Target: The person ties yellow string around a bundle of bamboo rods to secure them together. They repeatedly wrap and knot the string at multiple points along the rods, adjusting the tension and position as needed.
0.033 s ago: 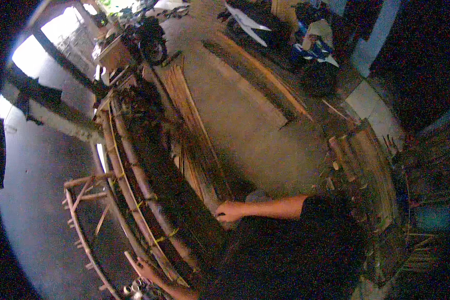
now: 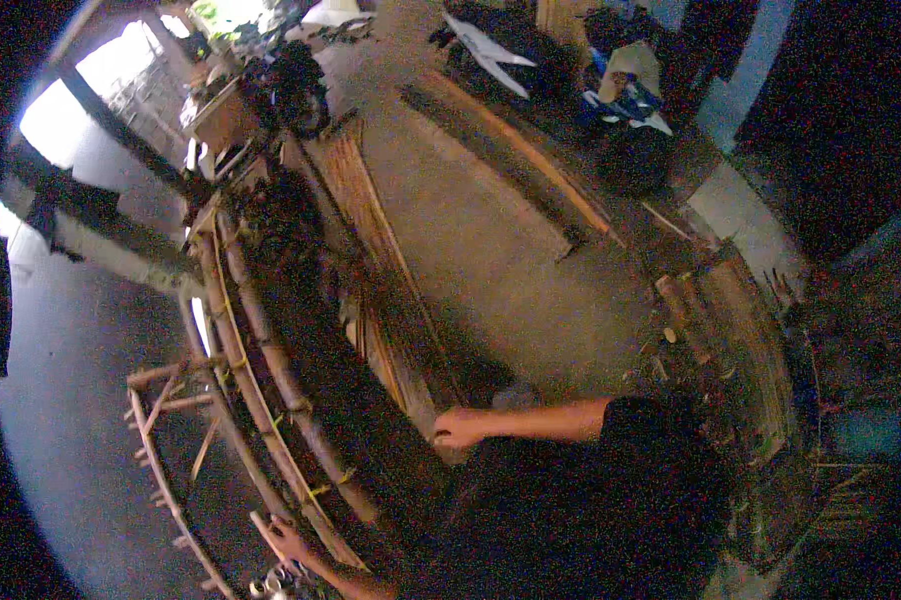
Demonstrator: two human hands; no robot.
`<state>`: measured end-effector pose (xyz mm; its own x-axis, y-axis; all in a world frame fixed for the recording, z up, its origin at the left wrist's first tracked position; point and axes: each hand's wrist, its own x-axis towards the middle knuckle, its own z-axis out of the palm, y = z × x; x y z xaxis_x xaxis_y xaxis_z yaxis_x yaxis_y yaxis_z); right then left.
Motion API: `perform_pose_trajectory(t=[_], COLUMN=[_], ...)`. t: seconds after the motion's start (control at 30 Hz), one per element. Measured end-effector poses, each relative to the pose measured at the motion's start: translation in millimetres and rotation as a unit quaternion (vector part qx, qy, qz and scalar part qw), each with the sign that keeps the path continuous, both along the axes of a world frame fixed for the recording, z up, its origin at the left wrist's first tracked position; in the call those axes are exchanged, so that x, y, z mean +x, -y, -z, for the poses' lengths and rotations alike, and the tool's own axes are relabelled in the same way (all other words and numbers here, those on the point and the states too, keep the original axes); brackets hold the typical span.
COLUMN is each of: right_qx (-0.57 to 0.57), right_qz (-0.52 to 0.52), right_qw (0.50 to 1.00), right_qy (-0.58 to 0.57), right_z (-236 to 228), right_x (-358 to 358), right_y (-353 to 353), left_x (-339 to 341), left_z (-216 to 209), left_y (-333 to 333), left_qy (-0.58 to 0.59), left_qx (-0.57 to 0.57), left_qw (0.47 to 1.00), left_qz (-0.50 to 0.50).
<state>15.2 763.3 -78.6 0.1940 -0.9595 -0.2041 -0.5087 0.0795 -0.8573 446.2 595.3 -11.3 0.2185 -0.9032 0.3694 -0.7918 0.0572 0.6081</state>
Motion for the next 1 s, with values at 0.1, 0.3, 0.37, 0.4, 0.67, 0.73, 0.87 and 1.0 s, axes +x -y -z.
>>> perform_pose_trajectory(t=[0.1, 0.3, 0.37, 0.4, 0.67, 0.73, 0.87, 1.0], right_qx=[-0.007, -0.121, -0.051, -0.036, 0.065, 0.091, 0.173, 0.155], right_qz=[-0.01, 0.094, 0.214, 0.259, 0.488, 0.503, 0.483, 0.585], right_qw=[0.998, 0.983, 0.97, 0.956, 0.864, 0.856, 0.855, 0.795], right_qy=[0.062, -0.101, -0.104, -0.131, -0.107, -0.07, -0.07, -0.038], right_z=[-8.1, 17.6, -1.3, -16.1, -12.8, -8.8, 72.4, 24.7], right_x=[-34.4, -171.3, -223.7, -245.9, -292.6, -288.8, -296.9, -335.5], right_y=[9.9, 29.9, 10.5, -3.9, -94.9, -96.3, -90.8, -32.0], left_x=[-84.8, -264.8, -332.2, -364.3, -634.9, -681.3, -769.8, -849.4], left_z=[-17.4, -16.1, 0.0, 1.0, -53.7, -48.1, -19.5, 3.6], left_y=[35.0, 124.3, 167.0, 179.5, 134.2, 134.1, 128.6, 140.1], left_qy=[-0.028, -0.117, -0.091, -0.035, -0.25, -0.225, -0.311, -0.333], left_qx=[-0.021, -0.108, -0.191, -0.195, -0.021, -0.002, 0.172, 0.205], left_qw=[0.999, 0.971, 0.939, 0.94, 0.846, 0.833, 0.725, 0.666], left_qz=[0.001, 0.178, 0.272, 0.278, 0.47, 0.505, 0.59, 0.635])
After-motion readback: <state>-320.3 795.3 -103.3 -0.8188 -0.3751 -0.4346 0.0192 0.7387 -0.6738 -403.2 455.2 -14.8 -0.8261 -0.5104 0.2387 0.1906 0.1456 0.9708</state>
